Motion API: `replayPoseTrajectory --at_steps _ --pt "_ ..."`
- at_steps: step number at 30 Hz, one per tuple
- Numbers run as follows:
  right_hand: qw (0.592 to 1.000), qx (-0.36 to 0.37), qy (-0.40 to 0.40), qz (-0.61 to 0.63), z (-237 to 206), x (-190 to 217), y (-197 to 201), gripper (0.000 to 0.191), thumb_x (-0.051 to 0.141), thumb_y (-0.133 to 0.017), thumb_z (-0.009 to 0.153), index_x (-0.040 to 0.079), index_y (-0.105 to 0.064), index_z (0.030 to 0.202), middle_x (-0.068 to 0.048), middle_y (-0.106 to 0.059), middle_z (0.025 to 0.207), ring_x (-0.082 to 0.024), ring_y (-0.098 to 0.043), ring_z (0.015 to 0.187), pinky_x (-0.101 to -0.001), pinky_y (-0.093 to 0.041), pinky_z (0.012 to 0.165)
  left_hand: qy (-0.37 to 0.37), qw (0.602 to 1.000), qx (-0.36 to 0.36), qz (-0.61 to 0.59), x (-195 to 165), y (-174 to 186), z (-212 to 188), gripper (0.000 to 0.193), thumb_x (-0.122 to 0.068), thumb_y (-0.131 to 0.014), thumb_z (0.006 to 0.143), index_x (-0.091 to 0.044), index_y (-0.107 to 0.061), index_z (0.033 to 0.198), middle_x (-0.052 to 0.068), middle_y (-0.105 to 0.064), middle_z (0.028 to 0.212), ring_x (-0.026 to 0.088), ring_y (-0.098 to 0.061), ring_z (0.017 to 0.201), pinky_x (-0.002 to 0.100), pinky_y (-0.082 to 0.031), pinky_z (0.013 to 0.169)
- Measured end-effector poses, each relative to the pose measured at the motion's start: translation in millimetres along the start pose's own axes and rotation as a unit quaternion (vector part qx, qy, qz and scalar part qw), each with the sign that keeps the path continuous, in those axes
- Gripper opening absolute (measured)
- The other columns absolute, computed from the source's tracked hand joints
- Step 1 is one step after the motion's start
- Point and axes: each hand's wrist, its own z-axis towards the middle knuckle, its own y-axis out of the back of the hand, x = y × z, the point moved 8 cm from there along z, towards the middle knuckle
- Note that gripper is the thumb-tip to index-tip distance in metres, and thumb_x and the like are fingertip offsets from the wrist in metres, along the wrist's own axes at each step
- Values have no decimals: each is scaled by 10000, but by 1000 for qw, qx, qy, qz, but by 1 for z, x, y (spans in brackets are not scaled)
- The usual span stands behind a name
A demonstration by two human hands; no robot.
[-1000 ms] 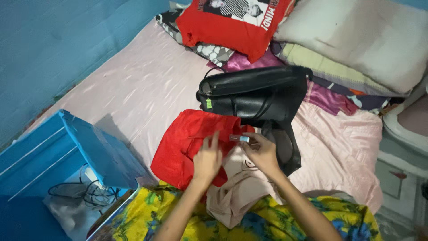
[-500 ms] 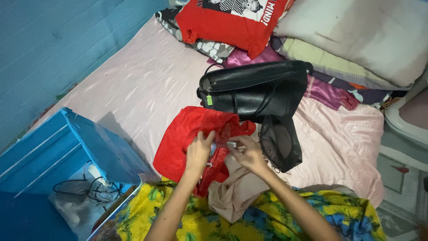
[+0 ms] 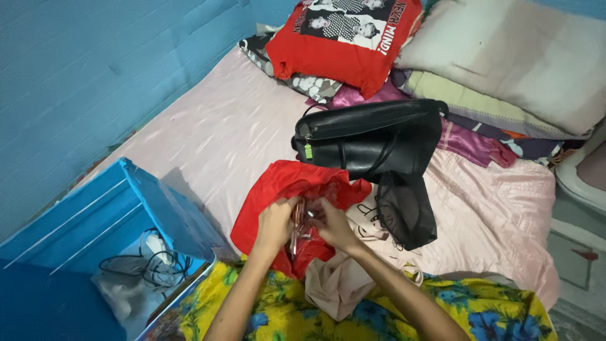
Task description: The person sits at a bed and unpacks a black handbag and a red tote bag, taking out an umbrella, cosmetics and small pouches. They sort small cosmetic items into a mesh pouch and a black pouch, arranging the contents across the bed.
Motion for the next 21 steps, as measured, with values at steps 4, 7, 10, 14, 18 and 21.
replayPoseTrajectory --at_steps 4,7,10,14,18,21 --pt "999 5 -6 -50 6 9 -19 351 33 -690 868 35 -583 1202 -142 -750 1093 -286 -761 1018 -365 -592 865 -2 998 -55 -1 1 10 -8 450 -39 -643 792 -157 -683 1224 170 -693 968 408 -678 926 523 -556 762" --pt "974 -18 105 -198 0 29 -28 366 83 -718 840 20 -602 1181 -190 -703 1101 -376 -679 1002 -458 -531 852 18 998 -53 41 1 6 -15 495 -45 -648 772 -147 -654 1257 150 -688 1054 397 -662 975 510 -561 790" --pt "945 -38 154 -287 -6 33 -33 365 103 -720 843 14 -621 1183 -251 -641 1151 -444 -597 995 -511 -497 844 3 997 -61 56 -1 0 -21 555 -100 -669 793 -191 -606 1337 151 -677 1086 429 -634 1002 525 -552 805" --pt "930 60 121 -342 -8 17 -43 140 159 -602 1052 94 -664 1160 -159 -676 1183 -388 -631 1111 -506 -487 964 43 997 6 66 9 -26 -29 691 -138 -667 814 -278 -476 1463 211 -645 1093 459 -656 939 560 -555 765" --pt "913 -16 136 -386 -13 25 -21 439 194 -688 824 -11 -617 1206 -216 -625 1177 -434 -549 1146 -548 -409 978 81 994 38 64 27 -41 -32 634 -162 -609 932 -326 -415 1513 205 -659 1068 451 -699 862 580 -563 714" --pt "849 -84 85 -514 -15 27 -6 463 252 -690 814 -4 -626 1193 -219 -606 1236 -415 -518 1168 -557 -385 963 83 995 27 48 35 -41 -32 718 -120 -625 857 -325 -411 1510 217 -661 1042 465 -700 836 592 -557 704"
